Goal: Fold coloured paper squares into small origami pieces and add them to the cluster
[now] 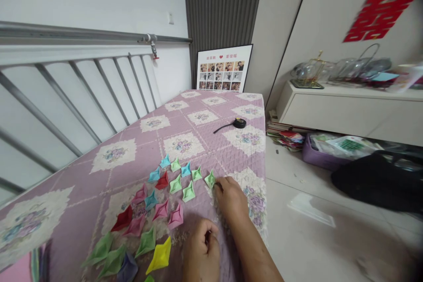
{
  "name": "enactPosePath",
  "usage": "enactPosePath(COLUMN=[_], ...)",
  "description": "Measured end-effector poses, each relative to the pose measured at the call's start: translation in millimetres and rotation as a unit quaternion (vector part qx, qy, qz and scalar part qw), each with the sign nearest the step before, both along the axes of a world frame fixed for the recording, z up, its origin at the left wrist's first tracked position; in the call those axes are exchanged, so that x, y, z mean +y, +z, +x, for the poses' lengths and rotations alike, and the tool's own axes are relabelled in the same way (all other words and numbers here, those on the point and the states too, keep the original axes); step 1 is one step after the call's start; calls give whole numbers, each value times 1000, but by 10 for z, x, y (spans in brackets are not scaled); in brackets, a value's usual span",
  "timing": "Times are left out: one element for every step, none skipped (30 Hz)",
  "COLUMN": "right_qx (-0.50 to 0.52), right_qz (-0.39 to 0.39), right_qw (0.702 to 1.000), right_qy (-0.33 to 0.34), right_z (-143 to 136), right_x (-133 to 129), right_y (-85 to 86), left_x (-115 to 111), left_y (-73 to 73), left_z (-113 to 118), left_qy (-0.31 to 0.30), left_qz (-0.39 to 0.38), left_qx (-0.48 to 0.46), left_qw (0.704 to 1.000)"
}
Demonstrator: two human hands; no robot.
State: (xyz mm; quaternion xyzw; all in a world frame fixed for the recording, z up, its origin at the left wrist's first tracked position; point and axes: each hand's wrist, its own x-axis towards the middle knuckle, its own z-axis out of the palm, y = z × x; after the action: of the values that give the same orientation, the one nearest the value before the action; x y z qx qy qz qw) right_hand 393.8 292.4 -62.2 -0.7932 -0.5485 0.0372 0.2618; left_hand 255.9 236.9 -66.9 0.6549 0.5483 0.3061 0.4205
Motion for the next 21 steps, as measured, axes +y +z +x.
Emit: enactPosePath(right_qx=[0, -2, -3, -4, -5, -6, -7, -7, -7, -8, -8, -9, -11, -12, -11, -10, -6, -3, 0, 2, 2], right_qz=[2, 4, 6, 8, 10, 10, 10, 11, 11, 12, 13, 14, 16, 17, 17, 16, 16, 15, 15, 16, 17], right_qw=[1000, 1000, 1000, 1000, 1000, 1000, 1000, 1000, 1000, 1000, 1000, 1000, 1000, 1000, 1000, 1000, 1000, 1000, 1000, 1000, 1000], right_qy=[2, 4, 5, 6, 6, 6, 5, 4, 2, 1, 0, -1, -1, -1, -1, 0, 1, 2, 2, 3, 2], right_z=[-1, -1, -1, -2, -3, -4, -6, -8, -9, -10, -10, -10, -9, -8, -7, -6, -6, -7, -9, -10, -12], right_x=[0, -1, -3, -4, -6, -7, -7, -7, -5, -3, -1, 2, 3, 5, 6, 6, 6, 6, 6, 5, 4], right_y=[-1, -2, -3, -3, -4, -5, -6, -8, -12, -18, -25, -32, -39, -45, -49, -50, -50, -48, -45, -42, -38], left_x=[1, 2, 3, 4, 6, 7, 9, 11, 13, 15, 16, 17, 17, 17, 16, 15, 14, 13, 12, 12, 12], left_y=[0, -1, -3, -5, -8, -11, -14, -15, -16, -17, -16, -16, -15, -14, -12, -10, -7, -2, 3, 9, 15], left_z=[0, 0, 0, 1, 1, 1, 1, 1, 0, 0, 0, 0, 0, 1, 2, 3, 4, 4, 4, 4, 3], left_qy=[1, 0, -1, -2, -3, -3, -4, -4, -4, -4, -5, -5, -5, -4, -2, -1, -1, -1, -2, -3, -4], left_qz=[1, 3, 5, 8, 11, 13, 14, 15, 14, 12, 9, 6, 5, 4, 3, 4, 5, 7, 7, 7, 6], left_qx=[0, -2, -4, -6, -9, -12, -14, -17, -19, -21, -23, -25, -26, -26, -26, -25, -24, -23, -22, -21, -19], left_qw=[1000, 1000, 1000, 1000, 1000, 1000, 1000, 1000, 1000, 1000, 1000, 1000, 1000, 1000, 1000, 1000, 1000, 1000, 1000, 1000, 1000])
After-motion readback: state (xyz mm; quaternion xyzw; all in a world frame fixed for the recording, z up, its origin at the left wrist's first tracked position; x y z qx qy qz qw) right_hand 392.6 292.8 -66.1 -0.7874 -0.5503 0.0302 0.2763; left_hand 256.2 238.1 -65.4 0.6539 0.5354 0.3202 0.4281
